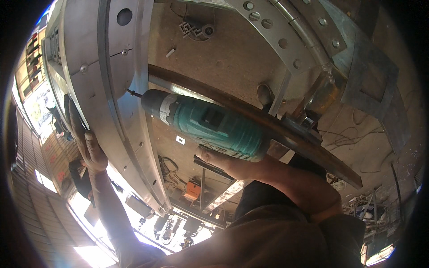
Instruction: The person uses a cordless drill to fasten screws into a curved metal frame, securing metal brackets along its edge. The person positions brackets, aligns holes, and drives screws to attach them to the frame.
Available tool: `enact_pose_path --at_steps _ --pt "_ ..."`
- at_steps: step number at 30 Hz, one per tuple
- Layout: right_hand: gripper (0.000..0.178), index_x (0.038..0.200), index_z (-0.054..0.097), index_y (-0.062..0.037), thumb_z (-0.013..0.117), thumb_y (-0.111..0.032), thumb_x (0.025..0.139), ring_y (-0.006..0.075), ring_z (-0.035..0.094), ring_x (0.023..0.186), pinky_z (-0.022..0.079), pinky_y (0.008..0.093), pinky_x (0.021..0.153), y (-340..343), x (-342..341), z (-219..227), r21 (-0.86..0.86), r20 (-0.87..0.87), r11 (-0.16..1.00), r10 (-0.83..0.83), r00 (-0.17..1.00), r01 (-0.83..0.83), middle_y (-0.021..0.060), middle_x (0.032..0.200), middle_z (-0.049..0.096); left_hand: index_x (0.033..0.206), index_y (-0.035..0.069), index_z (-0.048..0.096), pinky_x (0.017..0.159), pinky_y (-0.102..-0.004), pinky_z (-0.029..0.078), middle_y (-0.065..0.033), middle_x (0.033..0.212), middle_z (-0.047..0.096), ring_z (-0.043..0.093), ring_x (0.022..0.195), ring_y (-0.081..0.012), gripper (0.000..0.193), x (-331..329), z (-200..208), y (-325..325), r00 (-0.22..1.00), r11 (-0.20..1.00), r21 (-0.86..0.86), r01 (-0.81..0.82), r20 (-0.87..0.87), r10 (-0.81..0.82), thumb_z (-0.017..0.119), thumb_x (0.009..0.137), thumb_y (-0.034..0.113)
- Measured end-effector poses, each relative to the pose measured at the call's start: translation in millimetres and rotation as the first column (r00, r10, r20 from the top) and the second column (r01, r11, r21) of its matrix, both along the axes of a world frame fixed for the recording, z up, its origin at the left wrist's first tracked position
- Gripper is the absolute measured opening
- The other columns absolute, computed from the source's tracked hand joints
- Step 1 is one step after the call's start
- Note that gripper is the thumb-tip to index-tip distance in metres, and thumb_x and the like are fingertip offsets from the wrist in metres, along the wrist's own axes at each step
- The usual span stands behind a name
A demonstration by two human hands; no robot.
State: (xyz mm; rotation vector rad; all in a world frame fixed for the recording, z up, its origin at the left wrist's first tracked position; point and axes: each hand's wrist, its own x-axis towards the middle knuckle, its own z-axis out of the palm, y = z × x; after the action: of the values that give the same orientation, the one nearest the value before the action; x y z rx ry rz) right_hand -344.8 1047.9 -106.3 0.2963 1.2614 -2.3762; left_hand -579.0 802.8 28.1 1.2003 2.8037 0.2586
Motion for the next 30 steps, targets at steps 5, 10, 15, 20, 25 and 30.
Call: enact_pose_path --at_steps 5,10,15,20,25,30 --pt "0.024 0.118 0.063 -0.0070 0.069 -0.023 0.102 0.0168 0.067 0.098 0.058 0.0360 0.087 0.8 0.7 1.5 0.093 -0.064 0.995 -0.019 0.998 0.025 0.0069 0.109 0.068 0.163 0.002 0.029 0.125 -0.0522 0.020 -0.0256 0.168 0.024 0.020 0.157 -0.0392 0.084 0.6 1.0 0.3 1.000 1.000 -0.009 -0.012 0.006 0.012 0.029 0.106 0.065" --pt "0.023 0.115 0.065 -0.0078 0.071 -0.024 0.100 0.0148 0.066 0.095 0.056 0.0349 0.084 -3.4 -0.4 -0.1 0.060 -0.090 0.992 -0.105 0.990 0.110 0.0042 0.105 0.069 0.163 0.003 0.028 0.124 -0.0535 0.021 -0.0255 0.168 0.023 0.021 0.157 -0.0396 0.087 0.4 1.1 -1.2 1.000 0.999 -0.021 -0.030 0.006 0.031 0.028 0.105 0.068" --pt "0.014 0.100 0.069 -0.0103 0.072 -0.024 0.100 0.0079 0.062 0.082 0.053 0.0296 0.074 -1.2 0.4 1.3 0.041 -0.088 0.976 -0.208 0.974 0.212 -0.0038 0.092 0.068 0.163 0.005 0.028 0.123 -0.0546 0.024 -0.0260 0.168 0.022 0.021 0.157 -0.0407 0.087 0.4 -0.3 -4.2 0.999 0.999 -0.005 -0.034 0.023 0.034 0.027 0.105 0.070" --pt "0.013 0.098 0.070 -0.0098 0.072 -0.022 0.099 0.0097 0.064 0.079 0.054 0.0299 0.073 -0.3 0.3 5.4 0.110 -0.047 0.983 -0.140 0.989 0.145 -0.0026 0.090 0.069 0.163 0.006 0.028 0.123 -0.0549 0.025 -0.0265 0.168 0.022 0.022 0.156 -0.0414 0.088 0.6 0.2 -5.7 0.998 0.998 0.002 -0.058 0.028 0.058 0.028 0.104 0.071" --pt "0.015 0.099 0.070 -0.0094 0.072 -0.024 0.099 0.0097 0.066 0.083 0.055 0.0304 0.075 -1.1 -0.5 6.2 0.101 -0.092 0.975 -0.189 0.978 0.198 -0.0019 0.093 0.071 0.164 0.007 0.028 0.123 -0.0552 0.025 -0.0261 0.168 0.021 0.022 0.157 -0.0407 0.089 0.2 0.5 -5.4 0.998 0.999 0.002 -0.046 0.033 0.046 0.029 0.103 0.072" --pt "0.013 0.100 0.071 -0.0100 0.071 -0.023 0.100 0.0086 0.067 0.085 0.056 0.0294 0.077 -1.3 0.8 5.8 0.267 -0.210 0.940 -0.157 0.965 0.212 -0.0018 0.096 0.072 0.164 0.007 0.029 0.123 -0.0543 0.025 -0.0248 0.168 0.021 0.021 0.157 -0.0401 0.090 2.4 1.1 -5.0 0.996 0.997 0.010 -0.075 0.048 0.074 0.030 0.103 0.073"
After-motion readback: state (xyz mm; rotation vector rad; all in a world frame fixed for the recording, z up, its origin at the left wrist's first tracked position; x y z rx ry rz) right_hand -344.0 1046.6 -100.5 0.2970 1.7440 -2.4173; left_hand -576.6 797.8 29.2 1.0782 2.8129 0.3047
